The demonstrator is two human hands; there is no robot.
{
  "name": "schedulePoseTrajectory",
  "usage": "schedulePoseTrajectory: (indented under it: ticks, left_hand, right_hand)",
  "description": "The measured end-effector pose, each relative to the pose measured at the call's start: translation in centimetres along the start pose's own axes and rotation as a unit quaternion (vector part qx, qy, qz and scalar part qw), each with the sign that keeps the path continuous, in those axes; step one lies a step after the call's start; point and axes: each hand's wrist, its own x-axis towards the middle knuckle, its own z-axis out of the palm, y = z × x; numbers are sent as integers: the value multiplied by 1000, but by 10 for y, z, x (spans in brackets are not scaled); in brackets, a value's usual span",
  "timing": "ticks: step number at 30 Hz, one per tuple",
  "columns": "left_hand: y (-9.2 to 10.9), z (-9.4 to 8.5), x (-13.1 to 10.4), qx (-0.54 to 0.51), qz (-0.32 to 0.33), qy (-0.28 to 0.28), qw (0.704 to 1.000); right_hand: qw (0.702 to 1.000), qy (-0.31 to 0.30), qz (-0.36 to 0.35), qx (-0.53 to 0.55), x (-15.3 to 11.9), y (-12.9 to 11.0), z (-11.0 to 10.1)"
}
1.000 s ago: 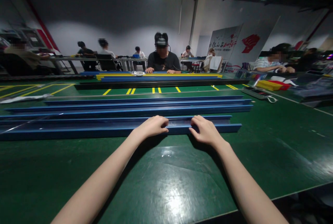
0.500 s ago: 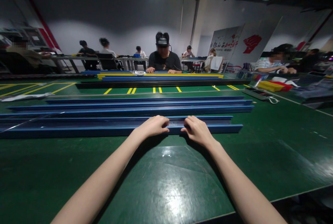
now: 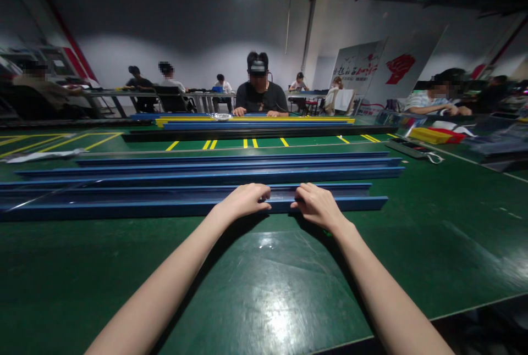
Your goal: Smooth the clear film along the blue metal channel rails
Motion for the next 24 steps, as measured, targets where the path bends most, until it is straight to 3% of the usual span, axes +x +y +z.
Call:
schedulePoseTrajectory:
  ticks: [10, 24]
  left_hand:
    - [-1, 12, 1, 4, 69, 11, 998]
    - [-4, 15, 2, 30, 64, 16, 997]
  right_hand:
    - [1000, -14, 23, 5, -7, 9, -8]
    - [999, -10, 47, -3, -15, 19, -10]
